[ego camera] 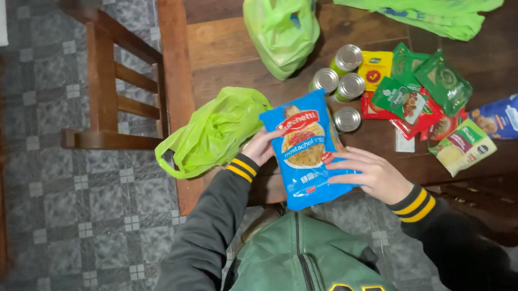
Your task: Unpacking various grocery items from plastic bags onto a wooden table.
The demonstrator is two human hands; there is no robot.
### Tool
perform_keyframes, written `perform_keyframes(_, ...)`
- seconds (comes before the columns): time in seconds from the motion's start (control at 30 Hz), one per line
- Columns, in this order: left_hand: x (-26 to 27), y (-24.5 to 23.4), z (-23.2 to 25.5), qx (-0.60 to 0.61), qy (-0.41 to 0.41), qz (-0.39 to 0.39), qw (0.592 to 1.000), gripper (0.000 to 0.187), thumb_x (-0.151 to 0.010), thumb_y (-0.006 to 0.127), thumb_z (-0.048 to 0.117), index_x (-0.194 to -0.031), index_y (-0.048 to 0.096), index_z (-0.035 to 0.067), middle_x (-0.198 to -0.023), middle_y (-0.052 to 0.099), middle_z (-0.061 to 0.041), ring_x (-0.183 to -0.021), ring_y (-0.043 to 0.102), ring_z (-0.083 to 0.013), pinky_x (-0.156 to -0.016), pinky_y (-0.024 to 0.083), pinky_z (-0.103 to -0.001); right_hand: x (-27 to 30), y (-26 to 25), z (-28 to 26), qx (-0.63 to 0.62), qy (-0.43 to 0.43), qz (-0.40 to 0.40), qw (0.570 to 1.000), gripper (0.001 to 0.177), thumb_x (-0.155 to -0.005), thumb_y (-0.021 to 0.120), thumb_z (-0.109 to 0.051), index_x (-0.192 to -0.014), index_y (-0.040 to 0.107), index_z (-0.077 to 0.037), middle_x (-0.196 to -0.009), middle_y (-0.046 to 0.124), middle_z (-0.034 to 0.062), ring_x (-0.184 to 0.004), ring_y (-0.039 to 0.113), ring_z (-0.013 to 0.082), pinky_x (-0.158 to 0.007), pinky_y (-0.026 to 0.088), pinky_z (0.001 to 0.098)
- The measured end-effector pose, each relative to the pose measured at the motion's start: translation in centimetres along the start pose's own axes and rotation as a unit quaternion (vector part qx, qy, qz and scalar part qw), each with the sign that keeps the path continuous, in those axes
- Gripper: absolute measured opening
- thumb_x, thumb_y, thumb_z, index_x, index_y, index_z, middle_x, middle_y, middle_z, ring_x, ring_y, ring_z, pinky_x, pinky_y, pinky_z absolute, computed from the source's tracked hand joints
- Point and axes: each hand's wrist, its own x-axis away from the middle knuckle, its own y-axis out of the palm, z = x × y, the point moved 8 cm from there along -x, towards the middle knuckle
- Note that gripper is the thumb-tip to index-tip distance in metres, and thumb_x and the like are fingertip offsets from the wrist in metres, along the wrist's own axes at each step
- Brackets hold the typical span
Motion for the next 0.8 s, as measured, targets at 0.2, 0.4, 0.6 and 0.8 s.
perform_keyframes(0.2, -1.0, 1.1, -0.1, -0.038, 0.103, -0.005, 0.994, 0.07, -0.088, 0.074, 0.002, -0.149, 0.04, 0.008, -0.144, 0.058, -0.011, -0.125, 0.063, -0.023, -0.105, 0.055, -0.041, 8.9, 5.4, 5.1, 0.152, 0.062, 0.05, 0.985, 0.045, -0.08, 0.064, -0.006, -0.124, 0.071, -0.01, -0.133, 0.066, 0.0009, -0.132, 0.059, 0.0241, -0.113, 0.048, 0.0453)
perform_keyframes(0.4, -5.2, -3.1, -6.3, -0.042, 0.119, 0.043, 0.991, 0.078, -0.078, 0.081, -0.003, -0.143, 0.039, 0.01, -0.134, 0.061, -0.012, -0.122, 0.063, -0.025, -0.104, 0.054, -0.043, 12.7, 10.1, 6.9, 0.173, 0.095, 0.031, 0.98, 0.046, -0.082, 0.06, -0.014, -0.127, 0.068, -0.012, -0.131, 0.067, 0.0007, -0.129, 0.059, 0.0253, -0.111, 0.046, 0.0474)
perform_keyframes(0.6, -4.9, -5.3, -5.7, -0.258, 0.197, 0.131, 0.937, 0.077, -0.072, 0.092, 0.015, -0.133, 0.046, 0.003, -0.128, 0.065, -0.015, -0.115, 0.066, -0.0233, -0.099, 0.057, -0.04, 14.8, 13.7, 8.9, 0.142, 0.175, -0.014, 0.974, 0.051, -0.084, 0.058, -0.01, -0.133, 0.063, -0.017, -0.142, 0.062, 0.0003, -0.135, 0.052, 0.024, -0.116, 0.037, 0.0482)
perform_keyframes(0.8, -4.3, -6.9, -5.9, -0.416, 0.25, 0.172, 0.857, 0.079, -0.071, 0.097, 0.024, -0.13, 0.052, -0.002, -0.115, 0.065, -0.014, -0.098, 0.064, -0.0192, -0.085, 0.057, -0.035, 11.4, 11.2, 7.6, 0.078, 0.294, -0.227, 0.925, 0.092, -0.065, 0.078, -0.009, -0.152, 0.05, -0.019, -0.158, 0.047, -0.0016, -0.146, 0.039, 0.0253, -0.114, 0.019, 0.0578)
